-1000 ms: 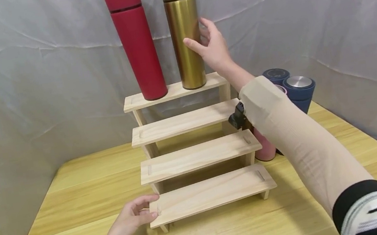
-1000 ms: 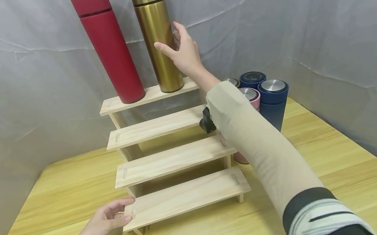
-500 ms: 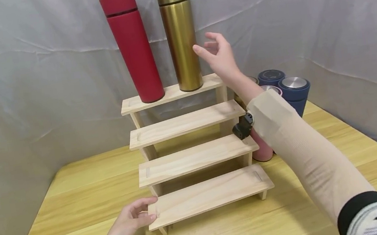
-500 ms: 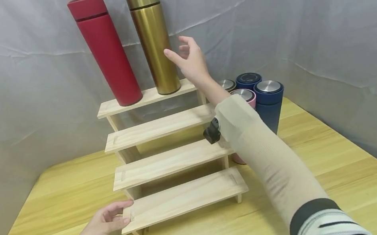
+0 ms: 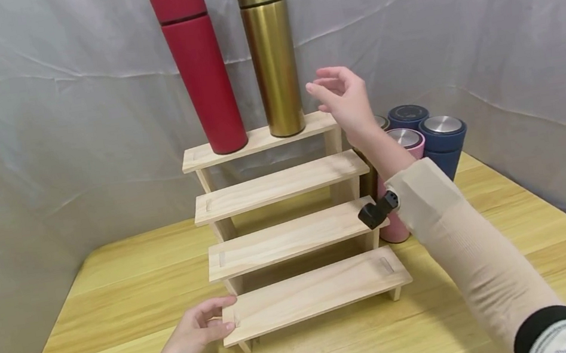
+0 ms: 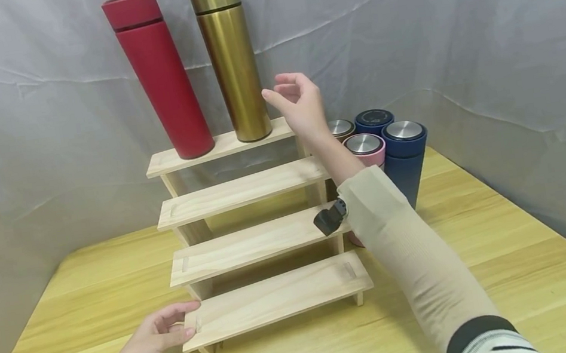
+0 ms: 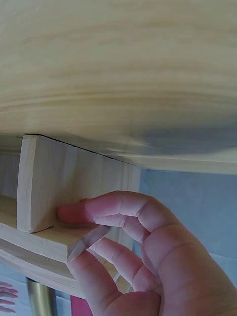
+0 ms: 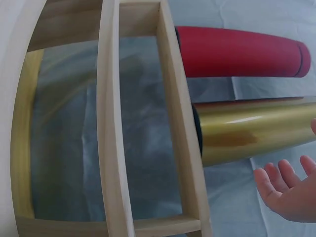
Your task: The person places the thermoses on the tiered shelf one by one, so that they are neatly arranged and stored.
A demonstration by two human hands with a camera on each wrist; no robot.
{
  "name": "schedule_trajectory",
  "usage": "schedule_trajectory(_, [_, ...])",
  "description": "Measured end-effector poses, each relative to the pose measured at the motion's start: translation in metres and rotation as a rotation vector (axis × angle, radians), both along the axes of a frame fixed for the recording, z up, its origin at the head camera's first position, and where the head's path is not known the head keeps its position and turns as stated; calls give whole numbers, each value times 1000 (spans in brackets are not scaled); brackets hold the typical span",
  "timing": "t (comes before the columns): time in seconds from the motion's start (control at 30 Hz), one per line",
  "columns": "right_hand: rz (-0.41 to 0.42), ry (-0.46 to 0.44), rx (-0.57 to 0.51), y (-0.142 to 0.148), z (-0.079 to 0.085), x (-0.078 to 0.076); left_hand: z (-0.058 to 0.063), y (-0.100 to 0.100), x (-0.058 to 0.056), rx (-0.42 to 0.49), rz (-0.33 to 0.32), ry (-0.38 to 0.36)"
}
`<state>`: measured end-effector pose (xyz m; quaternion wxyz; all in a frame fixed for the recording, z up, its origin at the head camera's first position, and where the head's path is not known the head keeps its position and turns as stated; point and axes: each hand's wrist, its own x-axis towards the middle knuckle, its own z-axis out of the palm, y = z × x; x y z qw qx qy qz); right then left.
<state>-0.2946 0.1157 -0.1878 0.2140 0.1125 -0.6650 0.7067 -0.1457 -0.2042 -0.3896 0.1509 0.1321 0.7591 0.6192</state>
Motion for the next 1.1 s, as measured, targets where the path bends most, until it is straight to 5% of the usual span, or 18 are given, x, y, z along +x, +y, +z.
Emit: schedule_trajectory(1.1, [140,115,177,34,-46,82,0,0,1,4,-5,16])
